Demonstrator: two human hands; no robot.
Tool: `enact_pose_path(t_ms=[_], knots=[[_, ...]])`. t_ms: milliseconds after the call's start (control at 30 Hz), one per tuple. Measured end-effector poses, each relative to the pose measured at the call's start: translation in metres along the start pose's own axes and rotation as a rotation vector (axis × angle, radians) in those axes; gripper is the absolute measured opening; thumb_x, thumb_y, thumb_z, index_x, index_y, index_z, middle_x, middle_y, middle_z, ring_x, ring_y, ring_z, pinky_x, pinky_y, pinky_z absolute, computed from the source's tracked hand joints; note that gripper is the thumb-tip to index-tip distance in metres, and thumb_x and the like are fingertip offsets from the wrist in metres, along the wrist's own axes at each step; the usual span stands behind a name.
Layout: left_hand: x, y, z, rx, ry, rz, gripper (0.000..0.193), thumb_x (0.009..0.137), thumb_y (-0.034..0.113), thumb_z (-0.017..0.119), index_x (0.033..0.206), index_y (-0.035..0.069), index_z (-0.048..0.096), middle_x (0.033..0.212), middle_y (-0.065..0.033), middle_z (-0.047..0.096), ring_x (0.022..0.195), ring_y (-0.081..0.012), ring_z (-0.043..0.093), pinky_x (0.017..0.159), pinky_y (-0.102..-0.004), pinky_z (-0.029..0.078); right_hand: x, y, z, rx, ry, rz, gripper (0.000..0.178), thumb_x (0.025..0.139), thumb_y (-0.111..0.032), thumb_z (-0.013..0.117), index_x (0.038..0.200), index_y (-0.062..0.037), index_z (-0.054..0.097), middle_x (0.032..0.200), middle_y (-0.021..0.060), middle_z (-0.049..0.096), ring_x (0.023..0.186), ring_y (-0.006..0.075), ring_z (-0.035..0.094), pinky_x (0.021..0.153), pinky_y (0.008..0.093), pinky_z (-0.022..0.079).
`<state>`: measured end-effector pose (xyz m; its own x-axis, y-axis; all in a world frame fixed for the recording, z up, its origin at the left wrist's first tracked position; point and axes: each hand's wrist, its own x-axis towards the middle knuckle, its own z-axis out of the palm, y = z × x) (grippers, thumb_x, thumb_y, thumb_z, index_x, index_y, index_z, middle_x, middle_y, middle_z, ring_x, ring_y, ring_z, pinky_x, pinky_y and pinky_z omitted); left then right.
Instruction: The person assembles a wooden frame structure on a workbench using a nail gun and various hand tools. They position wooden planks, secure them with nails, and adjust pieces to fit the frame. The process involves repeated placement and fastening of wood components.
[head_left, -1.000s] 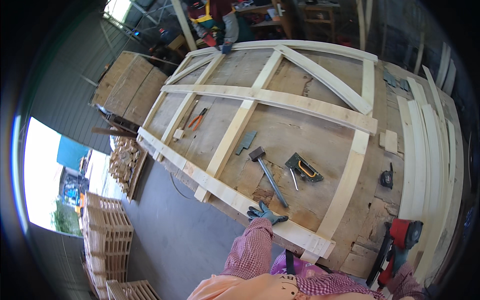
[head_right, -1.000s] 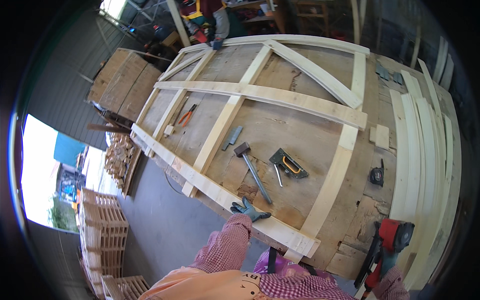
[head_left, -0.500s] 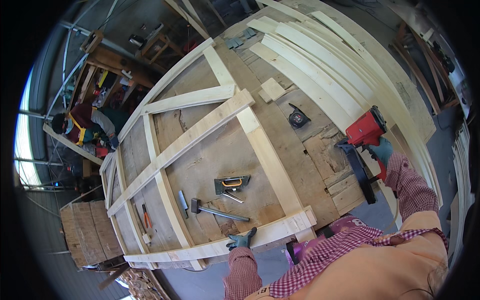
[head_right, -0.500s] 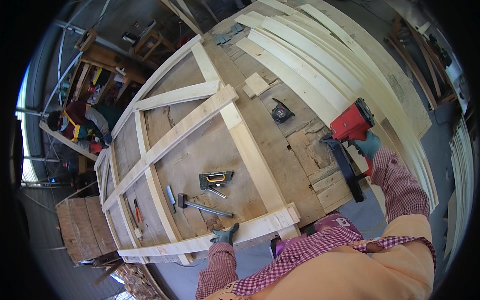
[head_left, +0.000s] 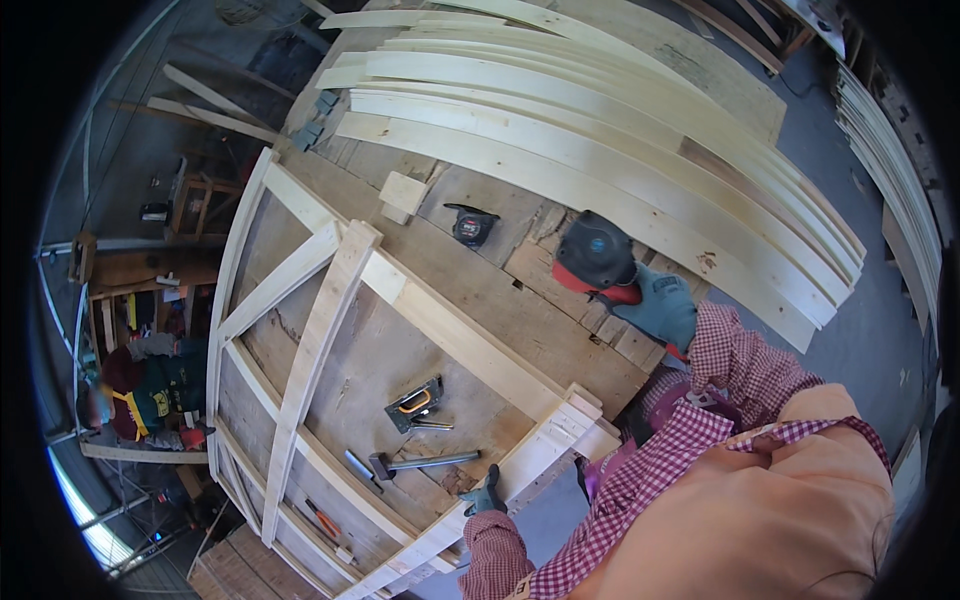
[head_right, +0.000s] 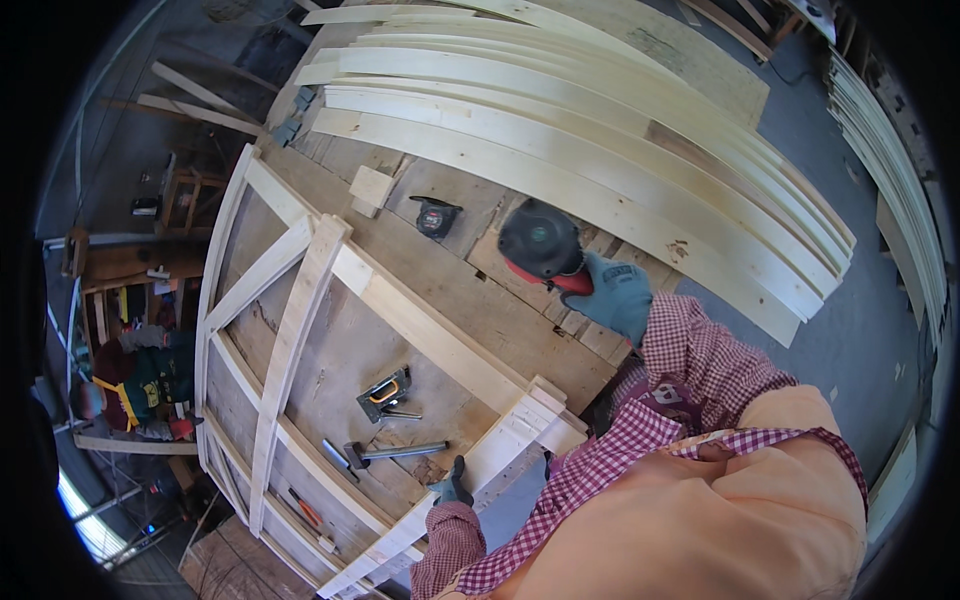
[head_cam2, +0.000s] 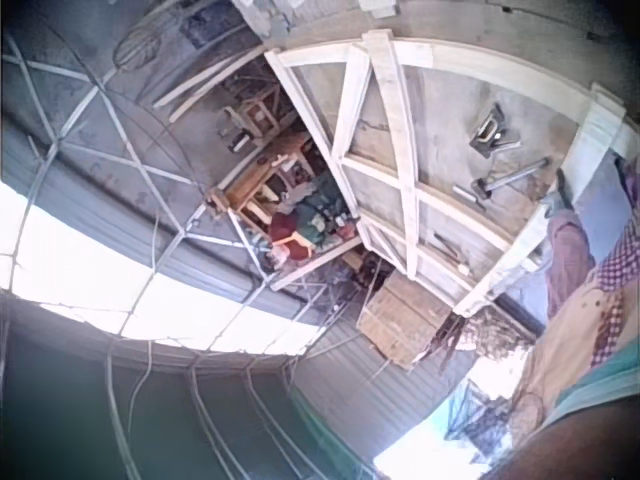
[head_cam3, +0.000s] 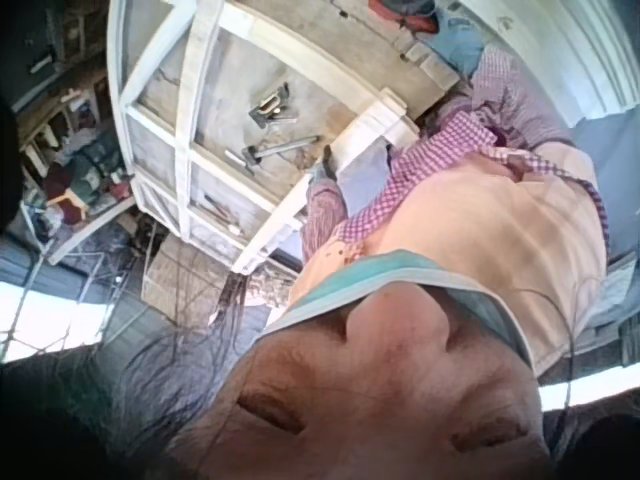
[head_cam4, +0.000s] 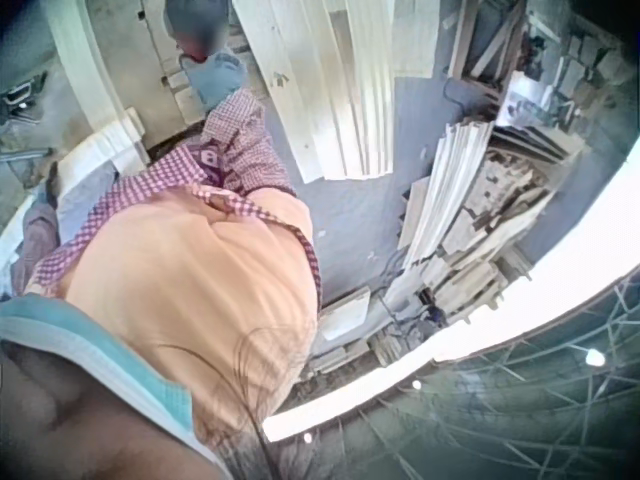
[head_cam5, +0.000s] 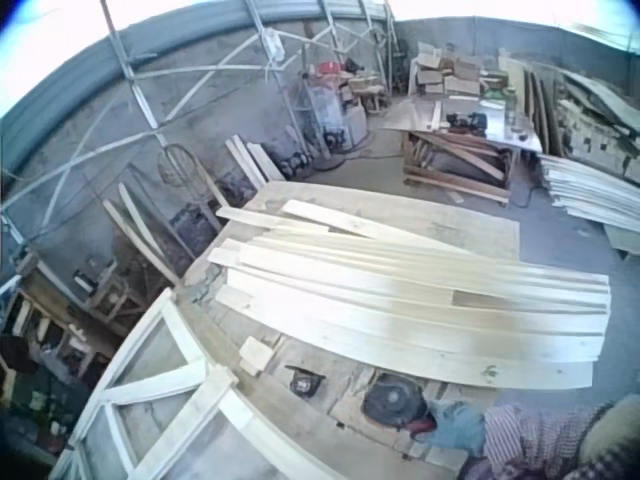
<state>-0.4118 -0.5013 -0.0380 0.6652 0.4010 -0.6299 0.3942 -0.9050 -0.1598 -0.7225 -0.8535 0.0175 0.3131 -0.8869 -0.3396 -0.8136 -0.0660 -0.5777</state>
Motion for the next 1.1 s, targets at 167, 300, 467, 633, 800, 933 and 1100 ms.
enact_pose_path(t_ms=[167,300,467,633,800,933,1100], knots=[[0.085,-0.042,0.02,0.072,-0.128,0.177,0.144,0.044,0.064,0.081,0.144,0.021,-0.014,0.149,-0.0262,-0.005,0.137,-0.0419,0.007,0.111,-0.0484,0.012,0.001,-0.013,-0.007,-0.08,0.02,-0.048,0.05,0.075,-0.037,0.064,0.113,-0.0085,0.05,0.098,0.0176,0.062,0.091,0.0337,0.061,0.079,0.0418,0.047],[-0.008,0.003,0.003,-0.083,-0.013,0.063,0.145,0.042,0.063,0.082,0.145,0.021,-0.012,0.148,-0.0276,-0.008,0.136,-0.0439,0.006,0.111,-0.0484,0.012,-0.005,-0.003,0.005,-0.107,0.072,-0.107,0.046,0.078,-0.034,0.06,0.114,-0.0082,0.048,0.102,0.0175,0.06,0.092,0.034,0.06,0.08,0.0423,0.047],[-0.006,-0.005,0.004,-0.123,0.111,0.073,0.143,0.043,0.067,0.079,0.146,0.021,-0.008,0.147,-0.0288,-0.008,0.136,-0.045,0.004,0.11,-0.0514,0.012,-0.02,-0.024,0.018,-0.081,0.039,-0.061,0.044,0.079,-0.03,0.059,0.114,-0.0075,0.046,0.106,0.0181,0.057,0.092,0.0351,0.059,0.079,0.0438,0.047],[0.001,-0.031,0.045,-0.115,0.52,0.714,0.099,0.071,0.052,0.07,0.142,0.004,0.02,0.142,-0.0268,0.023,0.13,-0.0421,0.024,0.107,-0.0515,0.019,-0.028,-0.031,0.024,-0.059,0.118,-0.167,0.042,0.079,-0.027,0.058,0.113,-0.0063,0.045,0.101,0.0186,0.057,0.088,0.0356,0.059,0.074,0.0447,0.048],[-0.185,0.013,0.081,-0.521,-0.338,1.417,0.06,0.088,0.011,0.059,0.137,-0.004,0.029,0.14,-0.0207,0.034,0.131,-0.0283,0.031,0.108,-0.035,0.023,-0.014,-0.005,0.028,-0.099,0.053,-0.195,0.045,0.078,-0.029,0.059,0.112,-0.0034,0.046,0.098,0.0187,0.059,0.082,0.0347,0.062,0.069,0.0451,0.049],[-0.229,0.059,0.118,-0.587,-1.013,1.101,0.055,0.097,0.04,0.041,0.136,0.001,0.035,0.136,-0.0126,0.042,0.124,-0.022,0.042,0.105,-0.0323,0.03,-0.024,-0.017,0.005,-0.16,-0.177,-0.16,0.056,0.077,-0.032,0.06,0.123,-0.0043,0.044,0.115,0.0188,0.054,0.102,0.0338,0.056,0.086,0.0435,0.045],[-0.261,0.111,0.144,-0.476,-0.875,1.154,0.056,0.093,0.05,0.042,0.116,0.0,0.05,0.106,-0.0095,0.056,0.095,-0.0187,0.055,0.085,-0.0287,0.044,-0.085,0.057,-0.023,-0.013,0.089,-0.309,0.064,0.075,-0.037,0.062,0.131,-0.0115,0.044,0.131,0.0176,0.043,0.125,0.033,0.036,0.106,0.0439,0.027]])
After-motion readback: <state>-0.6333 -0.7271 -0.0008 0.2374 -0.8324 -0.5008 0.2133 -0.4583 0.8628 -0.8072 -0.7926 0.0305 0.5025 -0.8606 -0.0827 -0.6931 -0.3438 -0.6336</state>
